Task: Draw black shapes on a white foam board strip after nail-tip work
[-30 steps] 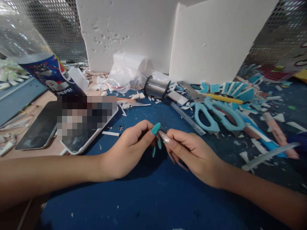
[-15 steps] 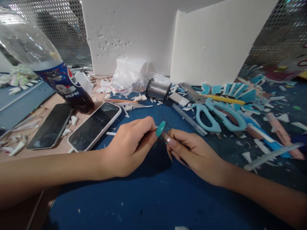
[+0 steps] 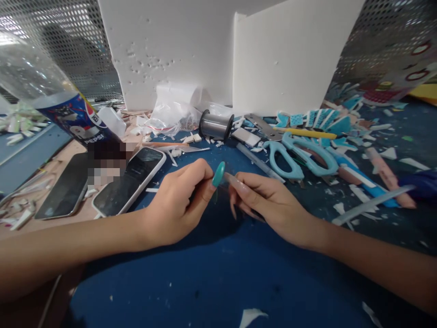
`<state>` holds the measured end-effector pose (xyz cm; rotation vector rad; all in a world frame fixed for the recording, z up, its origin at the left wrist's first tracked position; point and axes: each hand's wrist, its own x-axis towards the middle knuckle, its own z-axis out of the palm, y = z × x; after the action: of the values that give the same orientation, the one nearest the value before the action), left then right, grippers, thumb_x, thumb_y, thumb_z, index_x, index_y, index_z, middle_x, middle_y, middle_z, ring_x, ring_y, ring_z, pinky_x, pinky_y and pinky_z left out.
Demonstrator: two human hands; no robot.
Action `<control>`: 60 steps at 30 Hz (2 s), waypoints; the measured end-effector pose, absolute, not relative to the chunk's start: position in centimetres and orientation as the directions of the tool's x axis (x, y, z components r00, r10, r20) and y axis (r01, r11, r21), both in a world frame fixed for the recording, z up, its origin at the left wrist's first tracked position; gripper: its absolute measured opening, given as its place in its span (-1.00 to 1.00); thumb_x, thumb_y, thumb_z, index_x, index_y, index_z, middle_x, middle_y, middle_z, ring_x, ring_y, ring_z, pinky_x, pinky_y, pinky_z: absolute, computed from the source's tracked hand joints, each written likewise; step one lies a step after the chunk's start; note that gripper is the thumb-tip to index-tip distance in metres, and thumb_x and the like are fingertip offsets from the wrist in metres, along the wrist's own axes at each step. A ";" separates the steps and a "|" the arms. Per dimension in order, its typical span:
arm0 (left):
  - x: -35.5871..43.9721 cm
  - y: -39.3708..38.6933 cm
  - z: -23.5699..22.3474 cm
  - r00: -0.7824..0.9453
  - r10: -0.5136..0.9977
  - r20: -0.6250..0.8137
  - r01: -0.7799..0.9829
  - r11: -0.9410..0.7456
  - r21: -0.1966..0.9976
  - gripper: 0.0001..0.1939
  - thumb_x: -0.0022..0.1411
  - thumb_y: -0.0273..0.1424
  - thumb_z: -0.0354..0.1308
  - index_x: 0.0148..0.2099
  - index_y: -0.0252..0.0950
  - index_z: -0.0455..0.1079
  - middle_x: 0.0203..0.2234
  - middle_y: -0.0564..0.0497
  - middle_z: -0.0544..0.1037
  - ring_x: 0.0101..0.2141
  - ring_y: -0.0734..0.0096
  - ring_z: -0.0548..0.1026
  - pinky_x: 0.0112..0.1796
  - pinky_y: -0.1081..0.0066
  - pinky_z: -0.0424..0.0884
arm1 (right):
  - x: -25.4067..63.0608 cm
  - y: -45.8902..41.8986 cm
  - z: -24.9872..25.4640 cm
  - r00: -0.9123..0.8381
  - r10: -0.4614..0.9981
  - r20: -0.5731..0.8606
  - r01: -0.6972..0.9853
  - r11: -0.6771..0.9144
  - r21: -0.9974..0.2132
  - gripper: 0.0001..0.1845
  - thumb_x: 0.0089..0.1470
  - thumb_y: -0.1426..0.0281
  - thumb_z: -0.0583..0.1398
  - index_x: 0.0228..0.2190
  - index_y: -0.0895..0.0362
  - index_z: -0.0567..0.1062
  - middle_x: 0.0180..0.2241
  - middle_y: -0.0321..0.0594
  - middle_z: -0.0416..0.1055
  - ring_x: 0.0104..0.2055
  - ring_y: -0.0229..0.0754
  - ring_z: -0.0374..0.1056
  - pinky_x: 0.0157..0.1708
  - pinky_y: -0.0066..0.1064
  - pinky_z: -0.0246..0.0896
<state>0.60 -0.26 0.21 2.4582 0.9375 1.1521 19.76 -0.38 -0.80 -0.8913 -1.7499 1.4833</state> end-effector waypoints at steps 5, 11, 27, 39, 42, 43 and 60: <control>0.6 0.2 -0.1 0.493 0.634 0.596 0.579 -0.751 0.319 -0.82 0.31 -0.56 -0.05 -0.36 -0.27 0.11 -0.56 0.14 0.22 -0.56 0.55 0.17 -0.51 0.53 0.18 | 19.8 -0.3 -0.7 -0.477 0.871 0.119 0.050 0.162 -0.986 -0.55 0.19 0.11 0.11 -0.59 0.14 0.31 -0.65 -0.40 0.19 -0.65 -0.39 0.12 -0.63 -0.49 0.04; 1.3 1.1 -0.3 0.734 0.554 0.394 0.671 -0.683 -0.290 -0.82 0.31 -0.50 -0.07 -0.37 -0.31 0.25 -0.50 -0.05 0.38 -0.41 0.23 0.32 -0.44 0.33 0.27 | 19.6 -0.1 -1.1 -0.297 0.942 0.159 0.011 0.170 -0.985 -0.59 0.23 0.21 0.10 -0.60 0.13 0.34 -0.59 -0.32 0.29 -0.54 -0.30 0.24 -0.44 -0.42 0.19; 2.1 1.2 0.4 0.772 0.634 0.041 0.608 -0.718 -0.338 -0.84 0.20 -0.60 0.01 -0.23 -0.33 0.37 -0.41 -0.06 0.46 -0.34 0.16 0.40 -0.47 0.30 0.17 | 19.7 0.2 -1.5 -0.172 0.976 0.137 -0.116 0.119 -0.986 -0.61 0.21 0.29 0.13 -0.62 0.13 0.34 -0.61 -0.34 0.31 -0.56 -0.33 0.24 -0.39 -0.42 0.19; 1.1 2.2 0.5 0.862 0.506 0.033 0.476 -0.786 -0.394 -0.86 0.24 -0.61 -0.01 -0.25 -0.36 0.36 -0.40 -0.04 0.49 -0.37 0.24 0.42 -0.46 0.32 0.17 | 19.9 0.5 -1.7 -0.093 0.992 0.080 -0.145 0.066 -0.987 -0.66 0.15 0.32 0.17 -0.63 0.14 0.40 -0.60 -0.31 0.30 -0.55 -0.31 0.19 -0.53 -0.44 0.09; 0.9 2.2 0.1 0.856 0.506 0.106 0.502 -0.763 -0.408 -0.84 0.24 -0.62 -0.03 -0.33 -0.35 0.33 -0.47 -0.03 0.46 -0.44 0.28 0.40 -0.48 0.35 0.18 | 19.9 0.5 -1.5 -0.104 0.989 0.101 -0.140 0.086 -0.986 -0.66 0.14 0.32 0.19 -0.64 0.13 0.39 -0.61 -0.32 0.30 -0.57 -0.33 0.18 -0.45 -0.42 0.16; 0.8 2.2 0.0 0.846 0.513 0.144 0.524 -0.752 -0.400 -0.83 0.25 -0.62 -0.03 -0.35 -0.34 0.31 -0.50 -0.01 0.44 -0.46 0.31 0.38 -0.48 0.36 0.18 | 19.9 0.5 -1.4 -0.111 0.988 0.107 -0.138 0.092 -0.986 -0.65 0.14 0.32 0.18 -0.64 0.13 0.38 -0.62 -0.33 0.30 -0.58 -0.33 0.17 -0.41 -0.41 0.18; 1.0 0.0 -0.7 0.308 0.951 -0.008 0.291 -0.086 0.953 -0.63 0.35 -0.29 -0.06 -0.52 -0.28 0.15 -0.66 0.17 0.22 -0.63 0.61 0.17 -0.59 0.55 0.14 | 20.2 -0.4 -0.9 -0.472 0.878 0.086 -0.042 0.075 -0.996 -0.61 0.26 0.28 0.08 -0.59 0.14 0.35 -0.62 -0.35 0.31 -0.60 -0.35 0.24 -0.47 -0.42 0.19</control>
<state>1.01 0.04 -0.71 1.5894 1.1638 0.8412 20.16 -0.42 -0.95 -0.8544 -1.5807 1.5034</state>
